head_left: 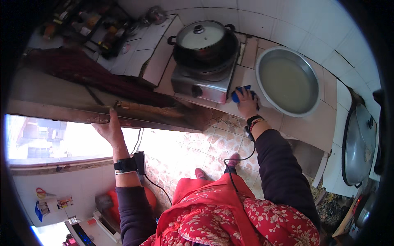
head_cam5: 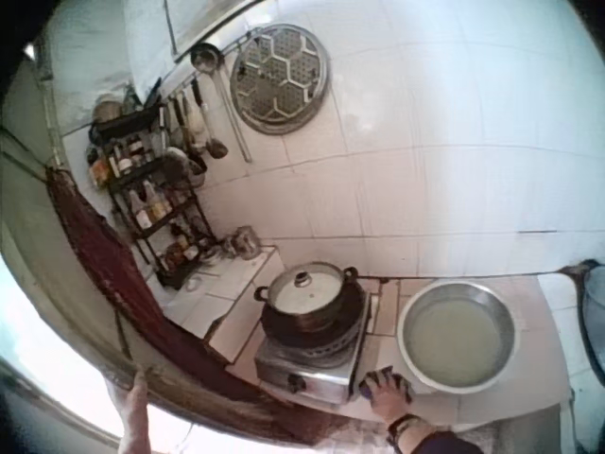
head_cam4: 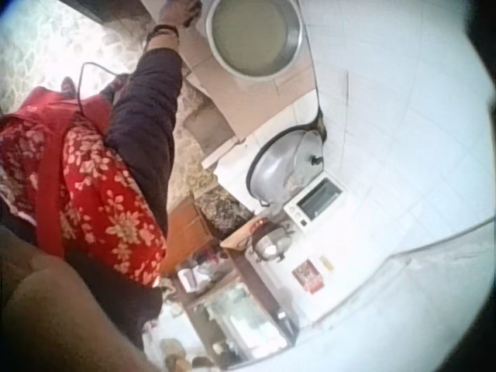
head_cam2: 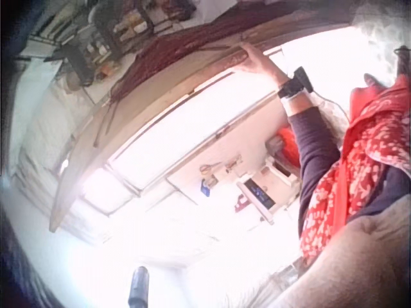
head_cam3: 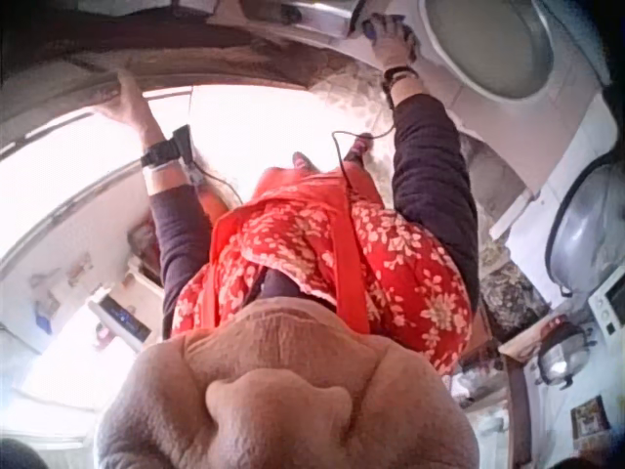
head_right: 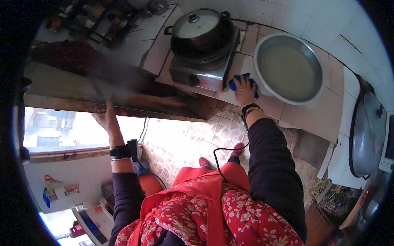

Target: The person wipes the countertop and stove area with a blue cloth, then rinses and wrings the cloth in a basin of water. They wipe a glass pot lid and place it on a pot, then return to wiping the countertop.

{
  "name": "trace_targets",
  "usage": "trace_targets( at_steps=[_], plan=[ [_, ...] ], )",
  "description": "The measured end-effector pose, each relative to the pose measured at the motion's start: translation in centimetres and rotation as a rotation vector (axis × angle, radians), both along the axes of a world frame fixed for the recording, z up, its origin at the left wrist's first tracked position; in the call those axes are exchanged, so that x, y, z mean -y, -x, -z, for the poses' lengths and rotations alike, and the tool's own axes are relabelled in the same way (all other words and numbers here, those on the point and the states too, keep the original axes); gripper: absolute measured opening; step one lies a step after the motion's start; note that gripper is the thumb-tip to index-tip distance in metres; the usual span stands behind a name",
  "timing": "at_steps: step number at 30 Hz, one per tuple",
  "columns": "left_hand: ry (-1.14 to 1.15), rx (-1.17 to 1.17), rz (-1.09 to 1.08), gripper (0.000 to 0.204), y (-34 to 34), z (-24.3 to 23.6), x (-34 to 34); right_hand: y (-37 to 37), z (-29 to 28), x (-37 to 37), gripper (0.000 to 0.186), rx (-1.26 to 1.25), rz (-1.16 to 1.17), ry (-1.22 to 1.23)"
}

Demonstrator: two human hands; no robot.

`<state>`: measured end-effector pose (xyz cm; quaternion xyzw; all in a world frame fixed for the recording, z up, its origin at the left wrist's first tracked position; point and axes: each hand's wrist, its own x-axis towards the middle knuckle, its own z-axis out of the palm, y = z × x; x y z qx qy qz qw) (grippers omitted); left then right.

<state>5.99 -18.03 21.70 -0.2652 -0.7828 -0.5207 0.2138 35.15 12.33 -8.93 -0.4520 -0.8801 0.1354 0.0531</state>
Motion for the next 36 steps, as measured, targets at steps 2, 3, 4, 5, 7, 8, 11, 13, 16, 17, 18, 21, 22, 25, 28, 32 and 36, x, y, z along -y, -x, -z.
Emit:
trace_targets(
  at_steps=[2,3,4,5,7,8,11,13,16,17,18,21,22,25,28,32,36],
  plan=[
    [-0.011,0.031,-0.040,0.073,0.2,0.1,-1.2,-1.2,0.4,1.0,0.066,-0.029,-0.027,-0.029],
    [-0.048,0.039,0.039,0.070,0.3,0.2,-1.5,-2.1,0.5,2.0,0.056,-0.153,-0.045,-0.047],
    [-0.082,0.057,0.090,0.067,0.4,0.5,-1.8,-2.8,0.4,2.8,0.055,-0.148,-0.059,-0.038],
    [-0.111,0.077,0.118,0.065,0.6,0.7,-2.1,-3.5,0.2,3.5,0.055,-0.170,-0.082,-0.052],
    [-0.068,0.035,0.064,0.060,1.3,1.3,-2.5,-4.7,-0.3,4.6,0.055,-0.151,-0.088,-0.047],
    [-0.034,-0.005,0.059,0.061,1.7,1.7,-2.5,-5.6,-0.4,5.3,0.056,-0.128,-0.093,-0.049],
    [-0.002,-0.081,0.009,0.065,3.0,3.1,-2.7,-9.1,-0.7,7.2,0.063,-0.104,-0.086,0.002],
    [0.042,-0.068,-0.018,0.063,3.6,3.9,-2.8,-12.3,-0.7,8.1,0.060,-0.056,-0.070,0.074],
    [-0.079,-0.032,0.204,0.055,3.1,4.6,-2.9,-17.9,-0.3,9.1,0.052,-0.115,0.013,0.120],
    [-0.078,0.000,0.203,0.056,2.5,4.8,-2.9,-19.8,-0.1,9.6,0.049,-0.196,0.190,0.153],
    [-0.022,-0.057,0.210,0.058,2.0,4.8,-2.8,-21.4,0.2,10.4,0.047,-0.279,0.361,0.185],
    [0.050,-0.124,0.225,0.059,-0.4,5.2,-2.8,-25.9,0.2,12.8,0.033,-0.617,0.711,0.241],
    [0.035,-0.250,0.262,0.055,-1.3,5.5,-2.7,-27.3,-0.2,14.1,0.032,-0.793,0.817,0.398],
    [0.061,-0.457,0.332,0.045,-4.1,6.8,-2.7,-30.6,-2.4,16.6,0.033,-1.247,1.044,0.849],
    [0.151,-0.399,0.588,0.034,-6.8,8.3,-3.7,-33.2,-5.3,18.8,0.037,-1.705,1.087,1.208],
    [0.357,0.084,0.860,0.026,-10.7,8.5,-5.8,-36.2,-7.8,19.0,0.035,-2.020,0.499,1.231],
    [0.315,0.348,1.041,0.020,-16.4,8.8,-8.6,-39.4,-9.1,19.1,0.048,-1.641,0.678,0.887]
  ],
)
